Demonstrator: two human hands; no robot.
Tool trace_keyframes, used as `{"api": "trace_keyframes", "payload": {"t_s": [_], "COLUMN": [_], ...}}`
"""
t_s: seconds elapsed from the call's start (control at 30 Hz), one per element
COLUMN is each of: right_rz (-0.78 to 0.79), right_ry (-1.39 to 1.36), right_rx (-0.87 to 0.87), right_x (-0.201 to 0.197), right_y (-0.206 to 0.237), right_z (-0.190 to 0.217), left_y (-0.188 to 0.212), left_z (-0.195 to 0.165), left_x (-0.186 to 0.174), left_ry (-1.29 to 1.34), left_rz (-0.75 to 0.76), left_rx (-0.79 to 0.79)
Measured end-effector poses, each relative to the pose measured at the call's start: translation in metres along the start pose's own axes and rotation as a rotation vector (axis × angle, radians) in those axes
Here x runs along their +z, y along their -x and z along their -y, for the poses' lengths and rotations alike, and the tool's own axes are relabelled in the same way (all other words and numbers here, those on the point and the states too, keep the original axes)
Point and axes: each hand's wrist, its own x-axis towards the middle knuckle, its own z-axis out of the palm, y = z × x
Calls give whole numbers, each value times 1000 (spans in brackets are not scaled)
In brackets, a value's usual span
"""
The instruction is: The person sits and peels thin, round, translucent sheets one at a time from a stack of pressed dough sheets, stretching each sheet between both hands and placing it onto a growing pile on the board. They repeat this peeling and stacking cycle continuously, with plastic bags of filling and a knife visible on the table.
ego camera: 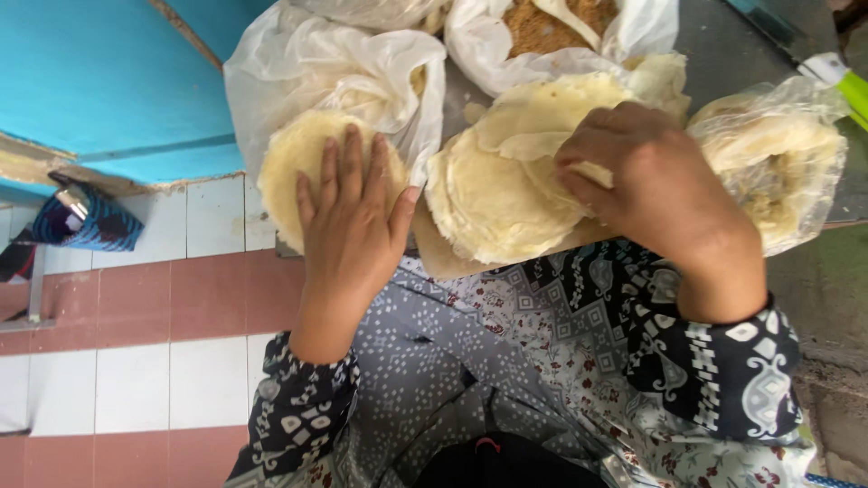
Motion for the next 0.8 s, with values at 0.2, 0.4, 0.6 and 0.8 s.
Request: {"api": "trace_keyframes", "payload": {"t_s": [0.2, 0.4, 0.6, 0.8], "right_rz": [-189, -161, -62, -64], "right_ry": [41, -216, -563, -300], "right_rx": [-2, 76, 121, 81], "right_x": [27, 27, 21, 42], "right_y": [-7, -13, -11, -15], "right_z": [-6, -28, -46, -56], "left_y": [-8, -58, -77, -67], "left_z": [-45, -73, -75, -65], "left_x": [-12, 3, 25, 30], "left_ry": [113, 497, 545, 766], "left_rz": [-249, -178, -48, -152], "left_rx": [133, 333, 314, 317]}}
